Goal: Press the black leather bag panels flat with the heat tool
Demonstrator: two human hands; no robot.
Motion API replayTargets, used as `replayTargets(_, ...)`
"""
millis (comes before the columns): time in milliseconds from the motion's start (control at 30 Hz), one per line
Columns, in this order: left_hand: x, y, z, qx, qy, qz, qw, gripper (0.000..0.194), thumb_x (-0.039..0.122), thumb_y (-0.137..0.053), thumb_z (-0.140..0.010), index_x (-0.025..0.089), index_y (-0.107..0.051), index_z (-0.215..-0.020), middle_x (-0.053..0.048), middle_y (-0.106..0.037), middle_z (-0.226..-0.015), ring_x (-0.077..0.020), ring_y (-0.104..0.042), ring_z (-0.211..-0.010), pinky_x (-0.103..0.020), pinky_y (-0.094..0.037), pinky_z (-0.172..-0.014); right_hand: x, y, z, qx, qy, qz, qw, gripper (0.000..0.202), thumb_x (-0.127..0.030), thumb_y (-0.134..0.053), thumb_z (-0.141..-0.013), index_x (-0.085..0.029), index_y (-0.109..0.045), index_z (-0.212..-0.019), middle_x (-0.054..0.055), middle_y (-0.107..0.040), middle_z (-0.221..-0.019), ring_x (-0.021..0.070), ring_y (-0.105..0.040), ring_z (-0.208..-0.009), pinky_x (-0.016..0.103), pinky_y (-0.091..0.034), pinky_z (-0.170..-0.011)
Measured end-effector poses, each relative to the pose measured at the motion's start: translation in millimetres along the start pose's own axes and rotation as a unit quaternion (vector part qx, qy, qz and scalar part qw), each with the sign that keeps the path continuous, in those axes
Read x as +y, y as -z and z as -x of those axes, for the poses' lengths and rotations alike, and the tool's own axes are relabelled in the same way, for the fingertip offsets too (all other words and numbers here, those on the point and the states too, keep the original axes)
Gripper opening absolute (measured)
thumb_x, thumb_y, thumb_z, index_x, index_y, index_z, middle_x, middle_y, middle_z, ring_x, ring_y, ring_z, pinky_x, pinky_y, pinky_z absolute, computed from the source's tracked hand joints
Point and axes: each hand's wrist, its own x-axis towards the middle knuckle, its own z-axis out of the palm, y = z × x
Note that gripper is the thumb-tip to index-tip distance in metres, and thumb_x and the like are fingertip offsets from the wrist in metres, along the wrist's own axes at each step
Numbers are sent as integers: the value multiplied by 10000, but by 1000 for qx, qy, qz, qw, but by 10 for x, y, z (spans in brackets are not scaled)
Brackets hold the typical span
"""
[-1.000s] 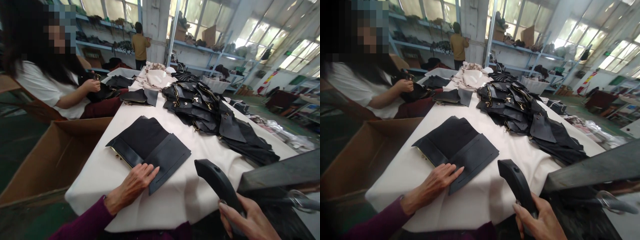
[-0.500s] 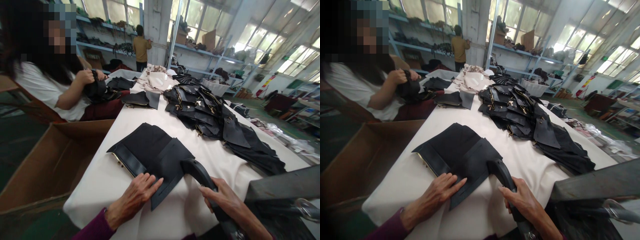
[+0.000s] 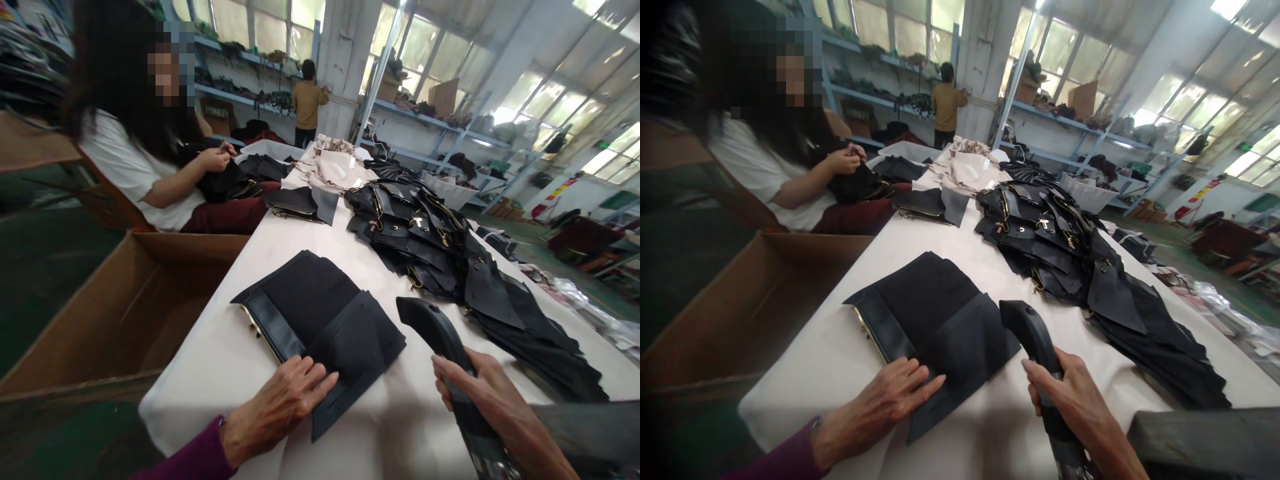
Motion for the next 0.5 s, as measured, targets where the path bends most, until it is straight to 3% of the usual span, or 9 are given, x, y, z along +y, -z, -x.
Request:
replayTargets(167,6,88,5,13,12,1,1000,479,82,-412,-859,174,-332,-1322,-73,-517,-979,-188,-471,-866,-342,-389,-769,-179,-374,-225,-91,25,-16,995,319,-470,-580,-762,-179,-511,-651,-51,-546,-450,114,-507,-384,204,-369,-378)
replayTargets(267,11,154,4,20,13,3,1000,402,103,-385,-884,166,-377,-1281,-65,-520,-919,-173,-471,-812,-323,-384,-711,-202,-479,-351,-114,33,-10,993,337,-475,-582,-757,-174,-516,-622,-47,-536,-428,114,-500,-374,208,-367,-382)
replayTargets(400,12,223,3,40,11,-2,999,341,119,-363,-902,154,-417,-1237,-55,-518,-855,-158,-471,-767,-308,-367,-671,-118,-388,-393,-117,32,-3,993,376,-508,-534,-795,-179,-522,-613,-28,-552,-468,130,-528,-422,228,-389,-421)
replayTargets(500,4,278,13,52,-1,-9,999,311,125,-370,-903,156,-440,-1205,-44,-514,-829,-147,-470,-744,-301,-364,-674,32,-213,-377,-76,10,-3,997,404,-533,-523,-806,-181,-547,-610,-13,-568,-483,143,-544,-447,239,-406,-438)
